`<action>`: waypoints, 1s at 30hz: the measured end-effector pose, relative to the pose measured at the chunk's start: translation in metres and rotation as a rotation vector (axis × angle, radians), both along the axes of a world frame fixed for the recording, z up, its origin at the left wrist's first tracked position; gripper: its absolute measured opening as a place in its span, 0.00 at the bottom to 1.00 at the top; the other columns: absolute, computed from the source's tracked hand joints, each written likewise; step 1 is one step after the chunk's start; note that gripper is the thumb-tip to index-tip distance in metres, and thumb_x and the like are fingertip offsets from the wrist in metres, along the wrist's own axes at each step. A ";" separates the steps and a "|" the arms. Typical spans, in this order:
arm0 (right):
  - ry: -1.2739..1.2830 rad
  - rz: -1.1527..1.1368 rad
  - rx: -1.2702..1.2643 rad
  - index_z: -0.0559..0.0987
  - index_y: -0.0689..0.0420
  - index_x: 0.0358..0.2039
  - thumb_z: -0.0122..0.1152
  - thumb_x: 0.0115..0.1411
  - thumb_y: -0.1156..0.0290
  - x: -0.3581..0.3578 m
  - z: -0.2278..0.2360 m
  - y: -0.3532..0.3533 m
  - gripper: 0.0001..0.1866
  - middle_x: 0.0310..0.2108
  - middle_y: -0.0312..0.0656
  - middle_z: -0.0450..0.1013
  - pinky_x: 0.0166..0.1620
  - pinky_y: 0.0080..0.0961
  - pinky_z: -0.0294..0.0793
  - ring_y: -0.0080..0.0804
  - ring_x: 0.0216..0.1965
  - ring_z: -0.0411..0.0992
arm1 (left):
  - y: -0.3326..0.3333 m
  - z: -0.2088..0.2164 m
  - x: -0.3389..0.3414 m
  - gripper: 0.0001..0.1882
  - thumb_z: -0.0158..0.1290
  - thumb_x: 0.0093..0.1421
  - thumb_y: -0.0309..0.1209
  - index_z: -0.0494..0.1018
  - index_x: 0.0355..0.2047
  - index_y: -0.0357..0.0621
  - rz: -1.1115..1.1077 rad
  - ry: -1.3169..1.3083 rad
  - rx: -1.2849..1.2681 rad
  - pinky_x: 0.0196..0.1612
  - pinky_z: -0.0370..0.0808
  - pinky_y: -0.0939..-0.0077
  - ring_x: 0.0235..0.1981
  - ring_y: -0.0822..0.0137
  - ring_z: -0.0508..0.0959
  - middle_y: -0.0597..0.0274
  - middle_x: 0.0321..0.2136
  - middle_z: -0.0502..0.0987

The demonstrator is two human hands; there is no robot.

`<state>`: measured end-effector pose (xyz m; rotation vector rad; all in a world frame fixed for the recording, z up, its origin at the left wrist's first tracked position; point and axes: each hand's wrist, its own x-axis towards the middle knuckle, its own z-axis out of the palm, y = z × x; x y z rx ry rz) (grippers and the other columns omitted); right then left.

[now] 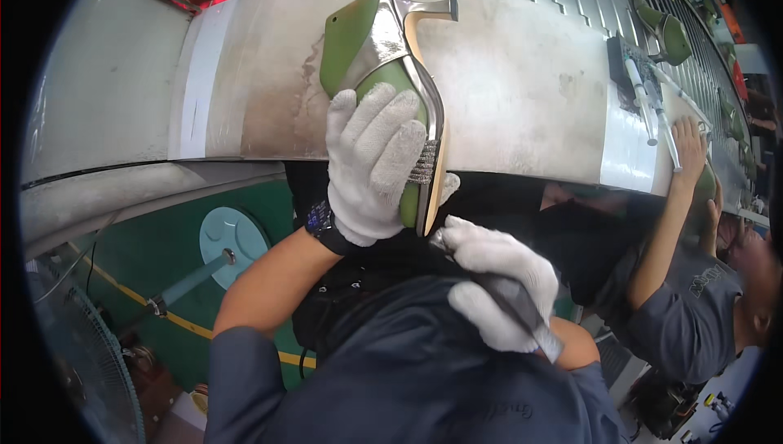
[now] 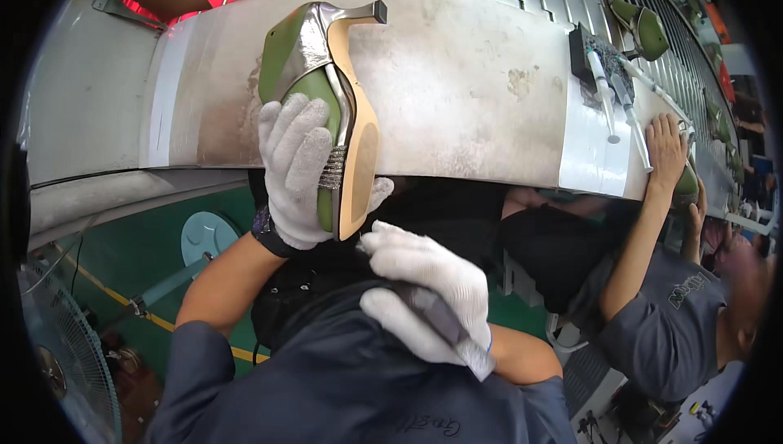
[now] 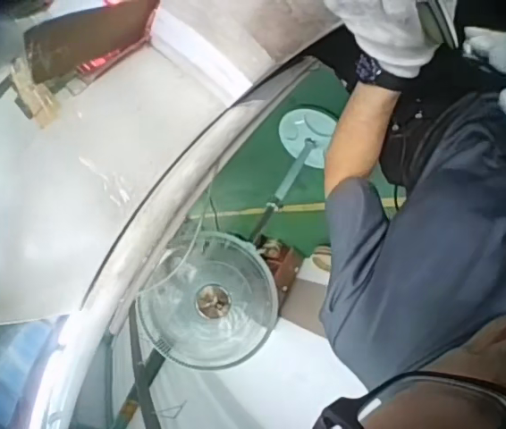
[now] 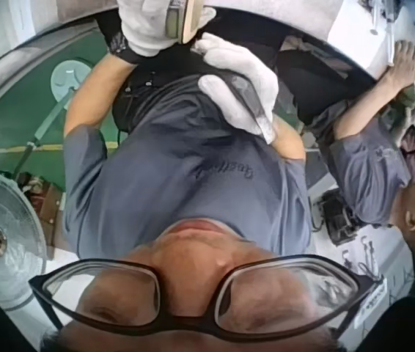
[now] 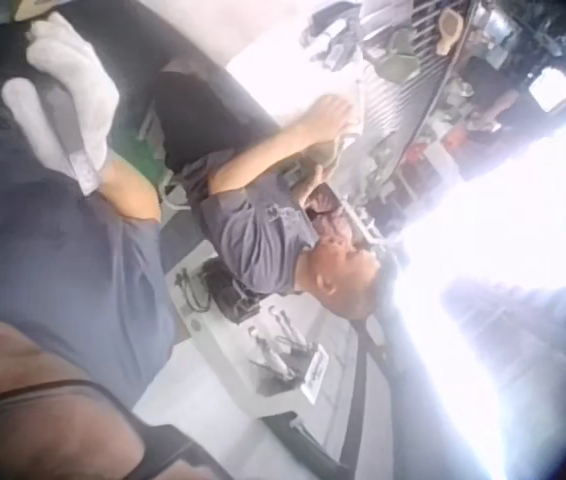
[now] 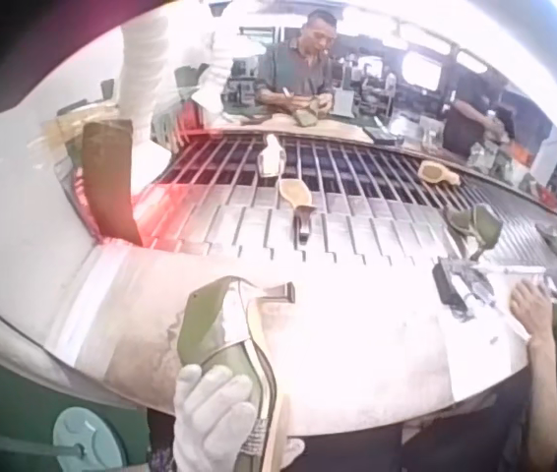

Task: The person attaches soles to shoe uppers by pressing them on by hand and tapping around the edges with a hammer.

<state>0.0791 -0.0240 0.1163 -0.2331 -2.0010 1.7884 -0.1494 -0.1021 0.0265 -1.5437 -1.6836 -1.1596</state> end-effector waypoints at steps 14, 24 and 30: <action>-0.002 0.017 0.075 0.82 0.63 0.52 0.82 0.55 0.80 -0.037 0.023 0.023 0.24 0.56 0.64 0.82 0.64 0.48 0.82 0.63 0.59 0.83 | -0.006 -0.004 0.010 0.30 0.66 0.70 0.40 0.67 0.65 0.44 -0.044 -0.131 -0.037 0.78 0.57 0.31 0.67 0.40 0.75 0.44 0.63 0.76; -0.031 -0.015 -0.176 0.84 0.66 0.53 0.78 0.60 0.83 -0.058 0.031 0.061 0.21 0.57 0.63 0.83 0.62 0.45 0.84 0.53 0.60 0.84 | 0.000 0.008 0.003 0.14 0.64 0.46 0.31 0.75 0.34 0.45 -0.073 -0.146 -0.010 0.63 0.67 0.37 0.44 0.47 0.81 0.49 0.46 0.81; -0.190 -0.095 -0.423 0.85 0.65 0.50 0.78 0.61 0.81 -0.072 0.044 0.074 0.17 0.53 0.61 0.85 0.59 0.42 0.87 0.48 0.55 0.87 | 0.000 0.005 0.004 0.18 0.65 0.51 0.29 0.74 0.42 0.48 -0.098 -0.179 0.018 0.62 0.66 0.36 0.42 0.51 0.80 0.53 0.44 0.80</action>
